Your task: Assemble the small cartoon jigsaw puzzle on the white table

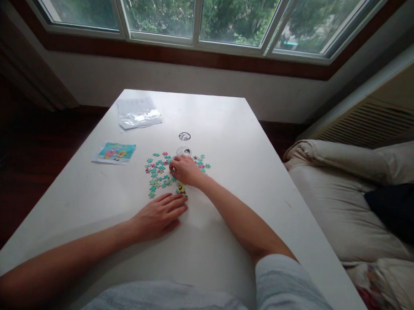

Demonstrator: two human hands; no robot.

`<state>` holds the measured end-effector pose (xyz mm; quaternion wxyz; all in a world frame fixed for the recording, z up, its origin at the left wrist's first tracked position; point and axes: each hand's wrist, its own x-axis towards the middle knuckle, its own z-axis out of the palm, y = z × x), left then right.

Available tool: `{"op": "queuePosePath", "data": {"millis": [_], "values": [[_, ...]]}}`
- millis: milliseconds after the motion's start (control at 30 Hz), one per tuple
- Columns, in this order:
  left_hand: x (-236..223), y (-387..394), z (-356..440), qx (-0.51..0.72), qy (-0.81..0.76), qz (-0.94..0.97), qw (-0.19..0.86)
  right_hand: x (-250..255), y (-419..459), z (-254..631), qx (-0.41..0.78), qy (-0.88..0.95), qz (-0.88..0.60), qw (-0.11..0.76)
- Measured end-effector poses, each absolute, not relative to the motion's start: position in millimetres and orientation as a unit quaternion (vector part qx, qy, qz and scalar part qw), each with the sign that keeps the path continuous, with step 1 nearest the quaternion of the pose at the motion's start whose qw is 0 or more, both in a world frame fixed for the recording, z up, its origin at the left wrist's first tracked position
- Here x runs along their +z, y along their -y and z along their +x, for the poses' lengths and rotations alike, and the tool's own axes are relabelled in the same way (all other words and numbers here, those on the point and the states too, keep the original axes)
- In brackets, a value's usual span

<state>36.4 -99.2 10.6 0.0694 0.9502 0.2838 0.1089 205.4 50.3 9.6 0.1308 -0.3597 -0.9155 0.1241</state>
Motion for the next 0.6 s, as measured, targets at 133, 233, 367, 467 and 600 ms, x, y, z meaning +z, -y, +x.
{"op": "queuePosePath", "data": {"millis": [133,233,367,467,600], "values": [[10.3,99.4,36.4,0.108,-0.283,0.95,0.072,10.7,-50.5,206.9,0.165,0.905,-0.351,0.175],[9.5,96.1,33.9,0.11,-0.283,0.95,0.081,11.7,-53.2,211.9,0.256,0.884,-0.34,0.192],[9.9,88.0,28.5,0.123,-0.279,0.947,0.099,15.3,-57.1,224.2,0.378,0.847,-0.323,0.186],[10.9,84.6,25.9,0.132,-0.286,0.943,0.105,19.6,-57.6,231.4,0.418,0.839,-0.308,0.163],[11.3,85.6,25.3,0.131,-0.298,0.939,0.113,24.0,-55.7,233.3,0.437,0.833,-0.308,0.14]]}}
